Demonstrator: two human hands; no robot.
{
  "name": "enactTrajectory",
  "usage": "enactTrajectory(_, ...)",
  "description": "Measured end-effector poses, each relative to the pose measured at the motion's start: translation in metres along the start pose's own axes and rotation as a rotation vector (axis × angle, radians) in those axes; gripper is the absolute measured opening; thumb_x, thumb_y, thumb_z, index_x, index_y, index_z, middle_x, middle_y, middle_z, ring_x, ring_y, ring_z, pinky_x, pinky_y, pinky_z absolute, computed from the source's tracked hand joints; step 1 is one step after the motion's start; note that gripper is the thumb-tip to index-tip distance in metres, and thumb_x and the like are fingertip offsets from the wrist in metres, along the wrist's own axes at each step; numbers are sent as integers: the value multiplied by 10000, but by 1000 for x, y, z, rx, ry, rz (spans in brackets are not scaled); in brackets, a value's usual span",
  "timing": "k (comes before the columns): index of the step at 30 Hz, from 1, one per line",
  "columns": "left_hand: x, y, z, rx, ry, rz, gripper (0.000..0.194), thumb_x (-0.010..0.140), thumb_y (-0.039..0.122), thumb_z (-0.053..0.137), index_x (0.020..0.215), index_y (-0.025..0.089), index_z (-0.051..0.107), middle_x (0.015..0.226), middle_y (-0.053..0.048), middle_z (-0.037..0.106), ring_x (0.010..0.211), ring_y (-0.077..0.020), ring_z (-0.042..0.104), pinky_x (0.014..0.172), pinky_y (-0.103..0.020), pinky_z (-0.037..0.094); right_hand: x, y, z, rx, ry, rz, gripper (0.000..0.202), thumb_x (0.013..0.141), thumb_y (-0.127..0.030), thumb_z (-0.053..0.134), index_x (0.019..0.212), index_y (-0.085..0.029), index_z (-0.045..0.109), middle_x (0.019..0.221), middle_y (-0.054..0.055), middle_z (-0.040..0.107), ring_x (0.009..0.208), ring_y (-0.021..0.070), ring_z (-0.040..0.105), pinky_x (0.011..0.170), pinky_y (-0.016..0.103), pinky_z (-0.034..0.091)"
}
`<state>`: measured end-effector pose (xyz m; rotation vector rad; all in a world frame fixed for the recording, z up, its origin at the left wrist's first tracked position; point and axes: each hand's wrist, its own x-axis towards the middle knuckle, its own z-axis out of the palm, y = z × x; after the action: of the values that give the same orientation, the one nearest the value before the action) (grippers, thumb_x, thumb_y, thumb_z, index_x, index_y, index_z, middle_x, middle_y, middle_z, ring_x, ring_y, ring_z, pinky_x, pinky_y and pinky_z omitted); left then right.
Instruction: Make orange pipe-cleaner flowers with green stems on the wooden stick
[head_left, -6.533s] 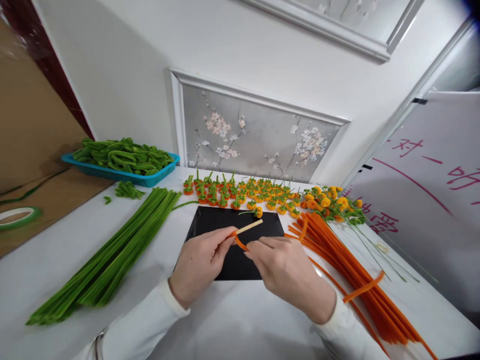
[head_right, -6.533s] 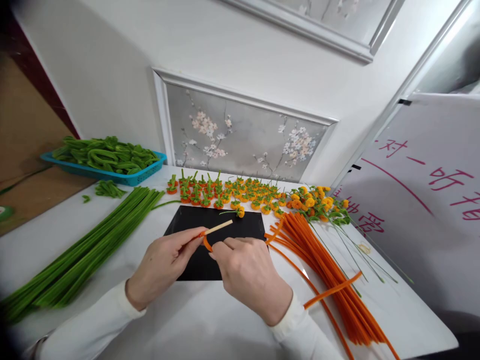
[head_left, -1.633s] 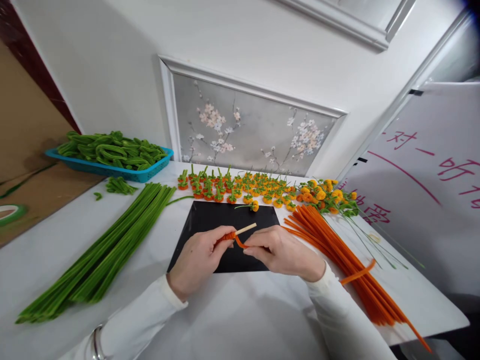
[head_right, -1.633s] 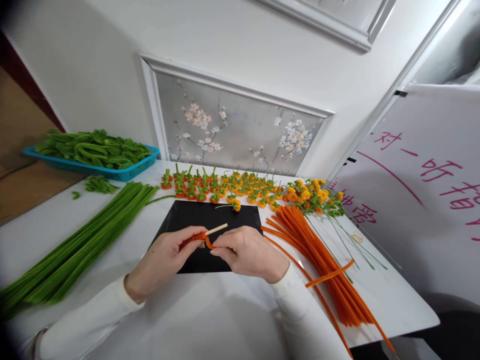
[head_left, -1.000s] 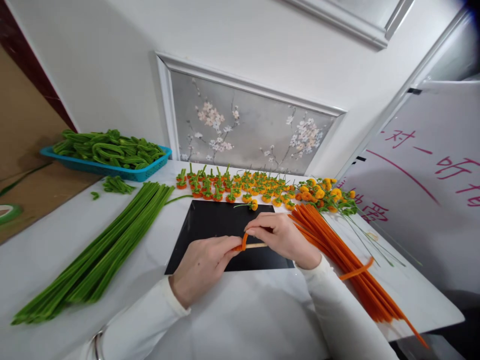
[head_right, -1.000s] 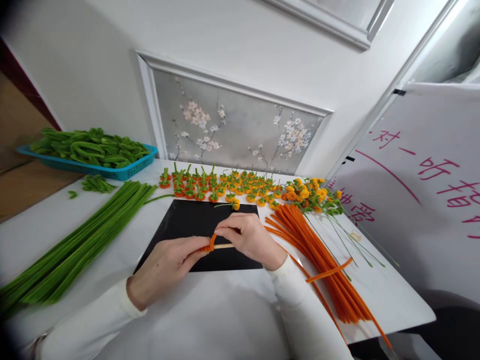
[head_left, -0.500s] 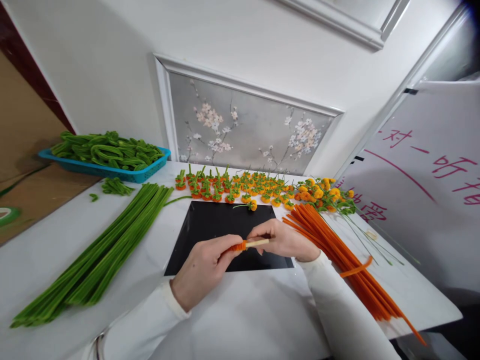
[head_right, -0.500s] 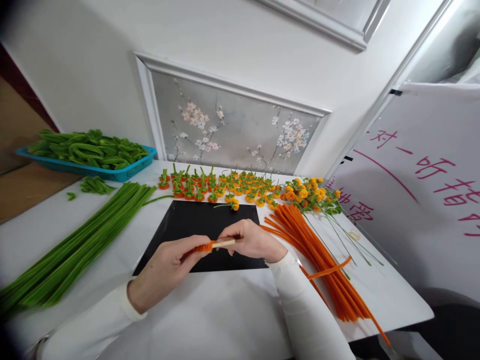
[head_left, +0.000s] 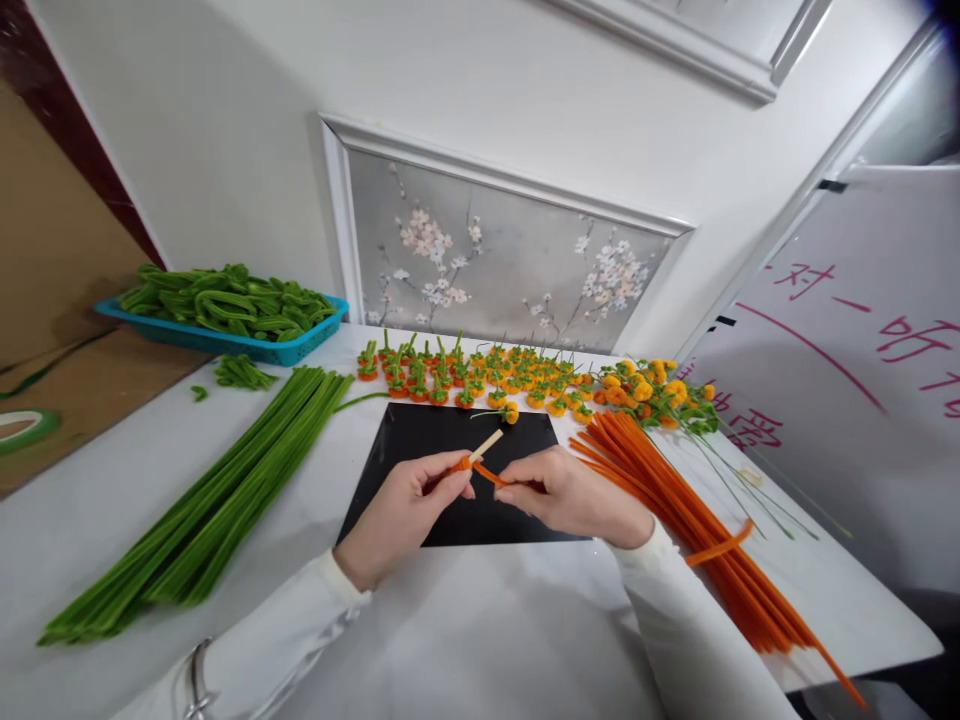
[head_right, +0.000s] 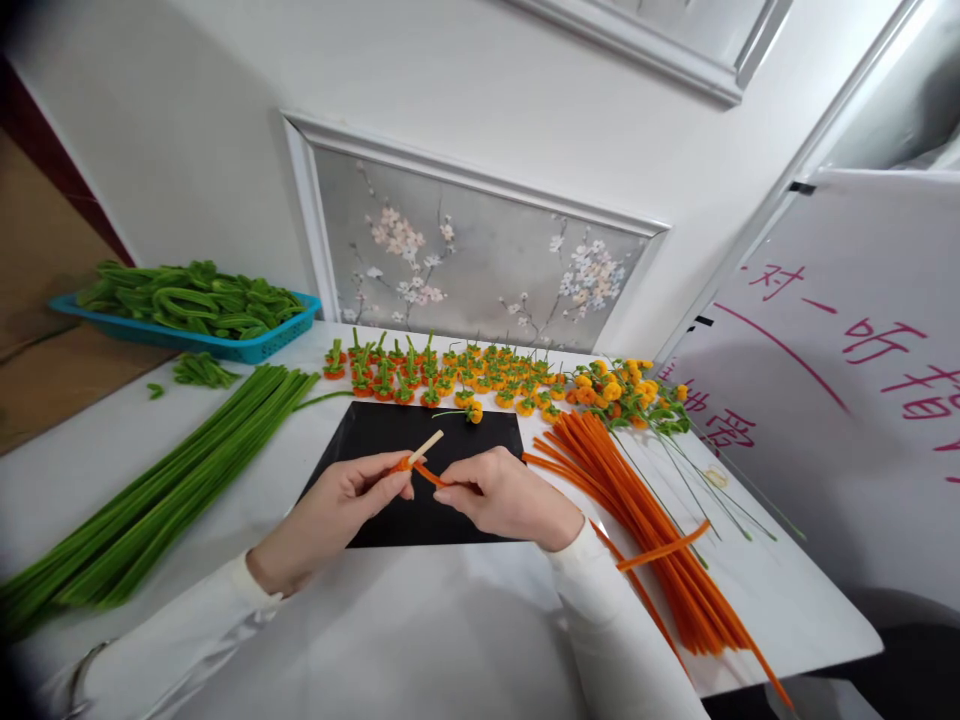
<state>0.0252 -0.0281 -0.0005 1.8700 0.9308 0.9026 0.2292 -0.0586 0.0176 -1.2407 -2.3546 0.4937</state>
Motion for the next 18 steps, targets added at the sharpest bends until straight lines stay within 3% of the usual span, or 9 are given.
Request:
enactTrajectory(2,1,-6,0,23,8,-31,276,867,337,478,749,154,647,703,0,650,573,-114,555,514,-205,424,-2,-6,0,-86,24,-45,289,905,-231,490,634,-154,558,533,-49,436,506,70,320,501,209,250)
enactTrajectory(4,1,-12,1,75,16,-20,275,875,342,466,833,151,659,660,10,627,506,-100,502,466,-203,386,-3,-11,1,-150,45,-83,271,907,-215,489,653,-160,565,568,-30,488,530,79,380,540,214,281)
enactTrajectory(8,-1,-17,2,236,58,86,250,892,286,452,935,154,660,750,-15,663,666,-141,590,603,-228,447,-4,-19,4,-238,110,-111,211,922,-215,467,769,-178,608,698,14,598,630,112,525,587,218,330)
enactTrajectory(12,-4,-8,2,453,1,178,233,904,228,430,905,178,657,743,-15,649,670,-149,592,604,-237,425,-1,-21,6,-275,199,-118,236,946,-260,431,851,-186,634,755,38,621,680,129,571,610,220,381)
enactTrajectory(15,-8,-1,4,587,-36,241,219,901,221,443,896,185,659,731,-18,641,668,-157,593,585,-244,406,2,-18,7,-199,288,-99,232,951,-278,428,924,-194,642,820,41,630,720,124,584,667,219,422)
enactTrajectory(18,-11,0,6,644,-60,283,204,898,219,460,926,191,660,768,-24,659,697,-164,605,606,-251,416,5,-14,6,-84,373,-92,172,919,-255,500,880,-192,655,826,28,633,734,116,580,691,215,438)
